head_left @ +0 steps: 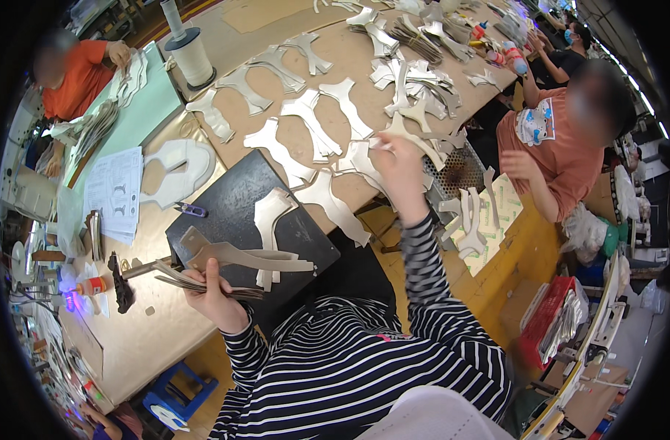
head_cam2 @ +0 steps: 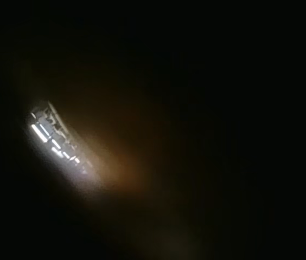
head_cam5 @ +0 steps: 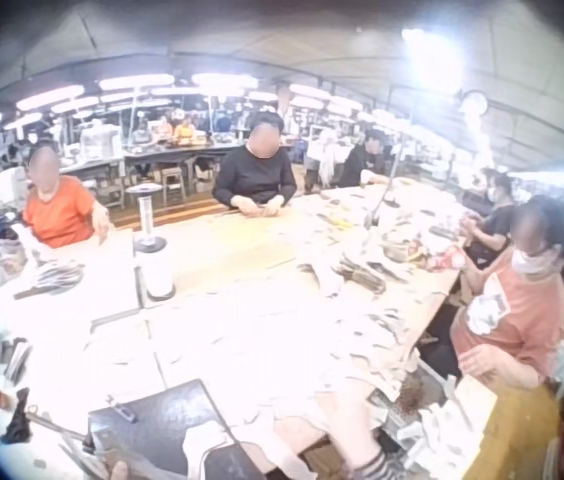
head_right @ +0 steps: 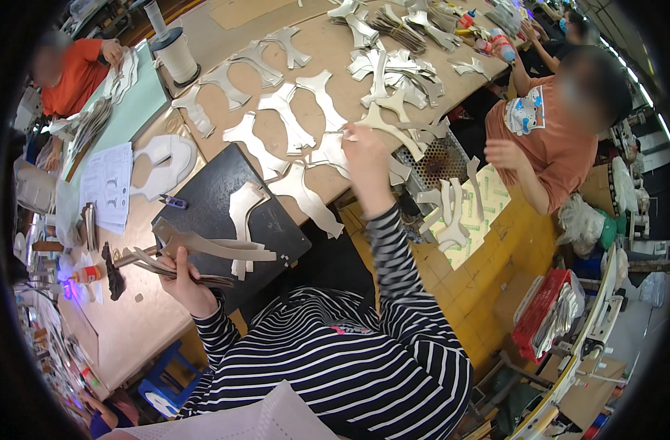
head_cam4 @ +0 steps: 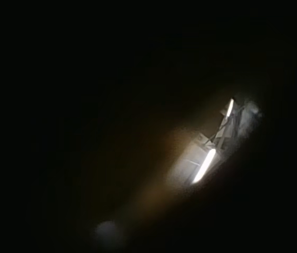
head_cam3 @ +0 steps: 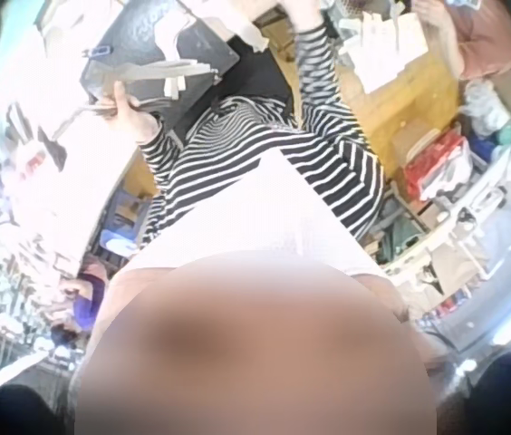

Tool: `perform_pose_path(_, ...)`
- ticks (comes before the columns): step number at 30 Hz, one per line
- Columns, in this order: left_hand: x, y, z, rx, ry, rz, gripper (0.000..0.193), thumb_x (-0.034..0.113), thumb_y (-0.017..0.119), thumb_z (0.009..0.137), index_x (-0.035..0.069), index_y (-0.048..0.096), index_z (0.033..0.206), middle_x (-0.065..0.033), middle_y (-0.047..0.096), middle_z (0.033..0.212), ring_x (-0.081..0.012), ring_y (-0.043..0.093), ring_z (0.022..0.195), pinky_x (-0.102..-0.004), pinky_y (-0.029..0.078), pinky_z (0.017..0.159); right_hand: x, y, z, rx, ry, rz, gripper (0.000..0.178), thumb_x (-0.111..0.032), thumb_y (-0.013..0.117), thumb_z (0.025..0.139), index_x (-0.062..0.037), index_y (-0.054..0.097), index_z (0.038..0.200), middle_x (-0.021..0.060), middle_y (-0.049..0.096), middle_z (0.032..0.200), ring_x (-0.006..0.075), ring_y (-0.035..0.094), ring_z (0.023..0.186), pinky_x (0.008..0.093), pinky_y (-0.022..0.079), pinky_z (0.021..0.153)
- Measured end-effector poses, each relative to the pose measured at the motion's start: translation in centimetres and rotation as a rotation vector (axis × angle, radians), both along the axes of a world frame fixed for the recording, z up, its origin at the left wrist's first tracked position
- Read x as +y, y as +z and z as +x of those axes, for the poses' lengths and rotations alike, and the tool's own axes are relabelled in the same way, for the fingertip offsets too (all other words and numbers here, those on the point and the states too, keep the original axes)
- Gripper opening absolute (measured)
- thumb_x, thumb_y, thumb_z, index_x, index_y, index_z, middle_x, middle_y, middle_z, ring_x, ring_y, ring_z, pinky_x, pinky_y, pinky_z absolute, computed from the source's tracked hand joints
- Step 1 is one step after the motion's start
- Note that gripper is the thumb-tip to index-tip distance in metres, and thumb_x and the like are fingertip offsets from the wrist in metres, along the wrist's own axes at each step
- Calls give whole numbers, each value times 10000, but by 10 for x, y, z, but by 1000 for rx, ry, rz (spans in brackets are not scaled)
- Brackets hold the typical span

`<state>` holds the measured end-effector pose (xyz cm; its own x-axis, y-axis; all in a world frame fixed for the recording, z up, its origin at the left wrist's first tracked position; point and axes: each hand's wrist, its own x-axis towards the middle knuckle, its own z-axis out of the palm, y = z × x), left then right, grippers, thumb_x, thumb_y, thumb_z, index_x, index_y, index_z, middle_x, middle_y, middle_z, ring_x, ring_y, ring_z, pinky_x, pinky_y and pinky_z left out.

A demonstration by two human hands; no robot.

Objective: The person assembles beige fabric pieces by hand, aligning and joining edges on a black work surface. They repeatedly pick up, fold, and place the pieces, occasionally using a small tool to press or secure the seams. Other workers are visible in the background performing similar tasks.

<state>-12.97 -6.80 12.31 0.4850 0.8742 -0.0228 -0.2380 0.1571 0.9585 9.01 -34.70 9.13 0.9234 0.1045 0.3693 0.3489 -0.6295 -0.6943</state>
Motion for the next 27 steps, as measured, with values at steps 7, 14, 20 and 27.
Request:
perform_pose_path(7, 18, -6, -11, -11, 55, 5, 328, -40, 701, 864, 125, 423, 809, 15, 453, 737, -44, 385, 465, -183, 288, 398, -81, -79, 104, 150, -310, -665, 666, -331, 750, 793, -153, 509, 1388, 153, 561, 1328, 372, 442, 1293, 561, 282, 1091)
perform_pose_path(14, 21, -11, -18, -23, 65, 5, 317, -32, 695, 873, 120, 424, 809, 22, 453, 725, -41, 372, 469, -178, 287, 408, -102, -86, 115, 295, -289, -638, 730, -430, 713, 814, -156, 456, 1440, 140, 523, 1410, 395, 381, 1356, 644, 154, 1128)
perform_pose_path(20, 31, -12, -22, -37, 81, 21, 308, -31, 696, 873, 118, 435, 808, 21, 465, 730, -42, 367, 473, -186, 267, 420, -102, -89, 114, 211, -326, -627, 670, -426, 698, 831, -140, 497, 1403, 123, 547, 1377, 385, 391, 1345, 651, 165, 1120)
perform_pose_path(27, 30, -10, -24, -51, 113, 5, 298, -30, 698, 872, 115, 445, 810, 17, 473, 724, -45, 367, 468, -186, 268, 420, -100, -91, 117, 119, -365, -606, 588, -402, 684, 853, -125, 537, 1351, 121, 563, 1331, 358, 409, 1326, 646, 173, 1116)
